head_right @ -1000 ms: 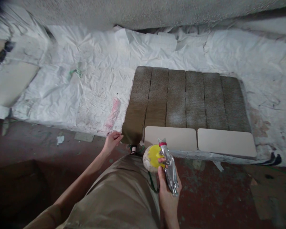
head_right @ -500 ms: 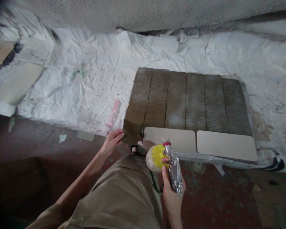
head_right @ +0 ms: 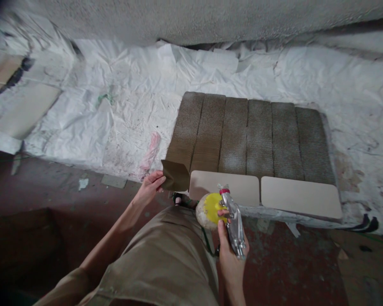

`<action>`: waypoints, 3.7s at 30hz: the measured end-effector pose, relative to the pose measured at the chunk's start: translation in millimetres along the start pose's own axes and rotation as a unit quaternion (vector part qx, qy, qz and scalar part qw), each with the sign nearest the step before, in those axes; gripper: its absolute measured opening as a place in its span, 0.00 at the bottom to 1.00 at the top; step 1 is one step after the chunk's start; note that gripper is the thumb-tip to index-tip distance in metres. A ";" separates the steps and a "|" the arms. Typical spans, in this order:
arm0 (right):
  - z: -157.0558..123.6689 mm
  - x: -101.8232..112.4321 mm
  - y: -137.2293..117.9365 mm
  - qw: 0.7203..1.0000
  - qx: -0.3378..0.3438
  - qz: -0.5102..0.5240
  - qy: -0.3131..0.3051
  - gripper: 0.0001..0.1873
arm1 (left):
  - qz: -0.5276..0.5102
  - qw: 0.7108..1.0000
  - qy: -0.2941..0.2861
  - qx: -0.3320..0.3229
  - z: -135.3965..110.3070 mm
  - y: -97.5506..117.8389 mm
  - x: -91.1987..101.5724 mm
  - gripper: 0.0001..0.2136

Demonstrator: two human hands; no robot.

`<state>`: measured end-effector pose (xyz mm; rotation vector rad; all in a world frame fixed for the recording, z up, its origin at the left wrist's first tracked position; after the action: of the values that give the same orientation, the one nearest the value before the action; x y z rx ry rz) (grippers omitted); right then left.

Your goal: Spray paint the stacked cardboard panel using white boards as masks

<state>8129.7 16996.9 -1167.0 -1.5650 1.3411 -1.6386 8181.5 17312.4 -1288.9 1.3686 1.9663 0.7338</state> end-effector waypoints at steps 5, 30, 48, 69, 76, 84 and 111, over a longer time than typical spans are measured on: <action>5.6 2.2 -0.1 1.000 -0.005 -0.011 0.006 0.18 | 0.035 0.999 0.035 -0.004 14.8 -22.7 18.5 0.18; 19.3 -4.4 -7.2 1.000 -0.026 -0.009 0.002 0.17 | 0.189 0.979 0.070 -0.017 28.9 -42.0 49.7 0.10; 16.6 -6.9 -3.2 1.000 -0.010 -0.023 -0.005 0.17 | 0.212 0.975 0.064 0.005 39.8 -46.8 57.0 0.15; 14.8 -10.1 -4.7 1.000 -0.012 0.009 0.005 0.17 | 0.281 0.959 0.017 0.016 37.0 -35.3 47.0 0.15; 15.3 -8.7 -4.4 0.999 -0.035 0.002 0.021 0.18 | 0.317 0.948 0.016 -0.003 39.9 -34.8 48.6 0.12; 16.7 -8.8 -9.0 1.000 0.004 -0.023 0.010 0.17 | 0.330 0.944 0.013 -0.008 42.8 -37.1 49.0 0.12; 8.8 -14.2 1.1 0.999 -0.011 0.044 0.016 0.16 | 0.626 0.759 0.178 -0.024 7.5 1.8 55.8 0.20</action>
<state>8140.7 17006.1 -1175.6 -1.4769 1.4271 -1.6066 8173.4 17366.4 -1302.4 2.6200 0.9445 1.6863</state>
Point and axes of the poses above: each hand's wrist, its own z-axis towards the middle knuckle, its own x-axis out of the back of the hand, y = z × x, the point moved 8 cm from there along z, towards the middle knuckle, and after that the axes turned 9 degrees about x, right-handed, at the moved point
